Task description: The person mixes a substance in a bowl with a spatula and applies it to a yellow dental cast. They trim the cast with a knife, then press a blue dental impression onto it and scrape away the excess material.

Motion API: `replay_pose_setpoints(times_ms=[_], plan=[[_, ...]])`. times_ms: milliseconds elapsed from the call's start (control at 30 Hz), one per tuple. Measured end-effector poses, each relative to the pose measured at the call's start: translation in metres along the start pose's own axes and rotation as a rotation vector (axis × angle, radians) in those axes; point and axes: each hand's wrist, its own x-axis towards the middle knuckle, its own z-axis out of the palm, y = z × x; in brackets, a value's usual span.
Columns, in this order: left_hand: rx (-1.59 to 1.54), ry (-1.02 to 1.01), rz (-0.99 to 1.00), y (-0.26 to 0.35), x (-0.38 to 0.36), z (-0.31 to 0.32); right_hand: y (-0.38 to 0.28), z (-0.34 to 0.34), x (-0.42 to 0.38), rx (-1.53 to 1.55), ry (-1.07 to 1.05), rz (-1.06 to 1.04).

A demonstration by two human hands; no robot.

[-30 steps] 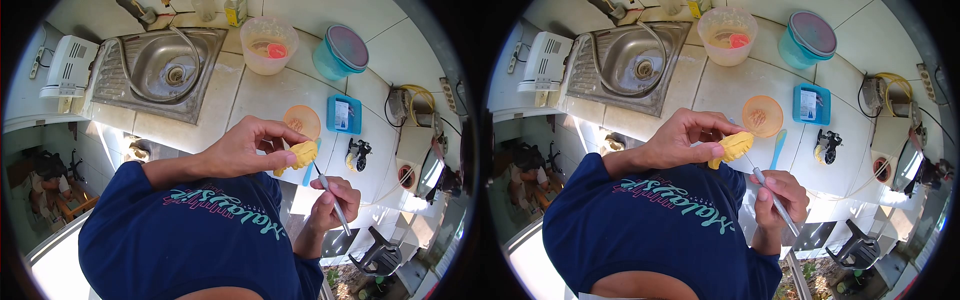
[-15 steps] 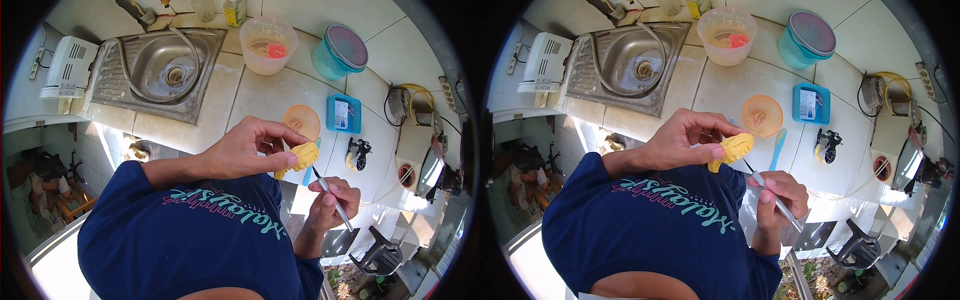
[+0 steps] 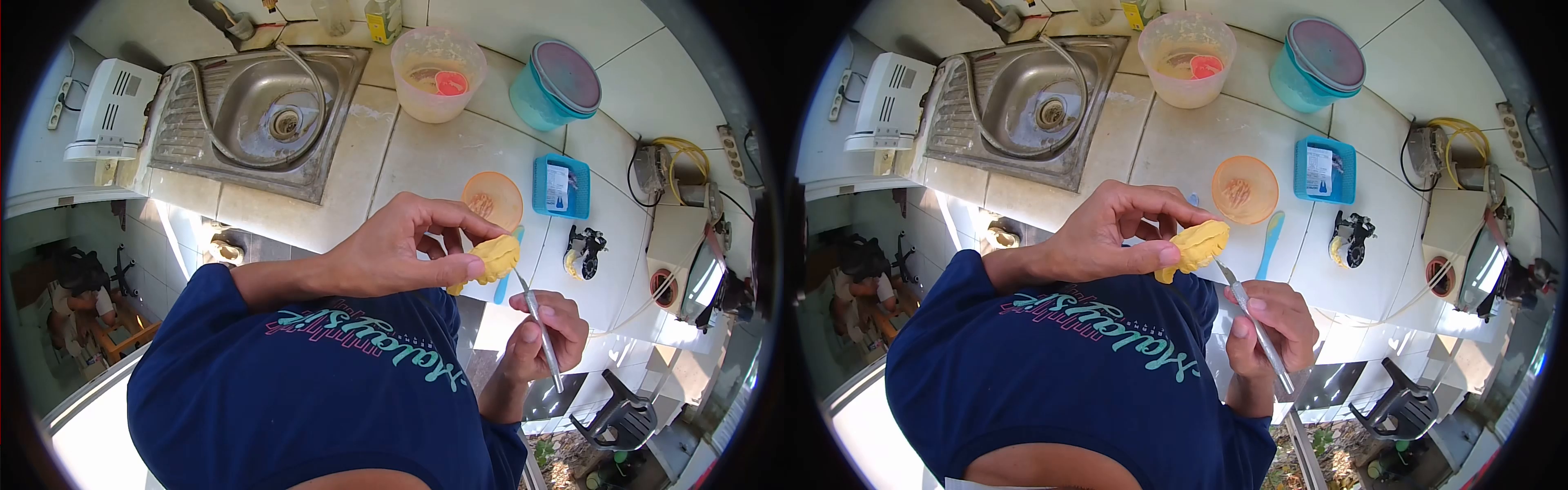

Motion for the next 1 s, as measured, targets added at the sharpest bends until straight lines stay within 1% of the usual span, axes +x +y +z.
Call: replay_pose_setpoints(times_ms=[100,700,967,1000], plan=[[-0.009,0.001,-0.035,0.0005,-0.0008,0.0006,-0.0013,0.0015,-0.0006,-0.027,-0.013,-0.002],[-0.004,0.005,-0.044,0.0041,-0.0025,0.0008,-0.0028,-0.0002,-0.0004,-0.103,-0.039,-0.059],[0.039,0.008,0.017,0.0026,-0.0022,0.0002,-0.0001,-0.0004,0.0002,-0.01,0.001,-0.044],[0.046,0.011,0.024,0.0027,-0.0022,0.0002,-0.0013,-0.0007,0.0013,-0.034,-0.026,-0.038]])
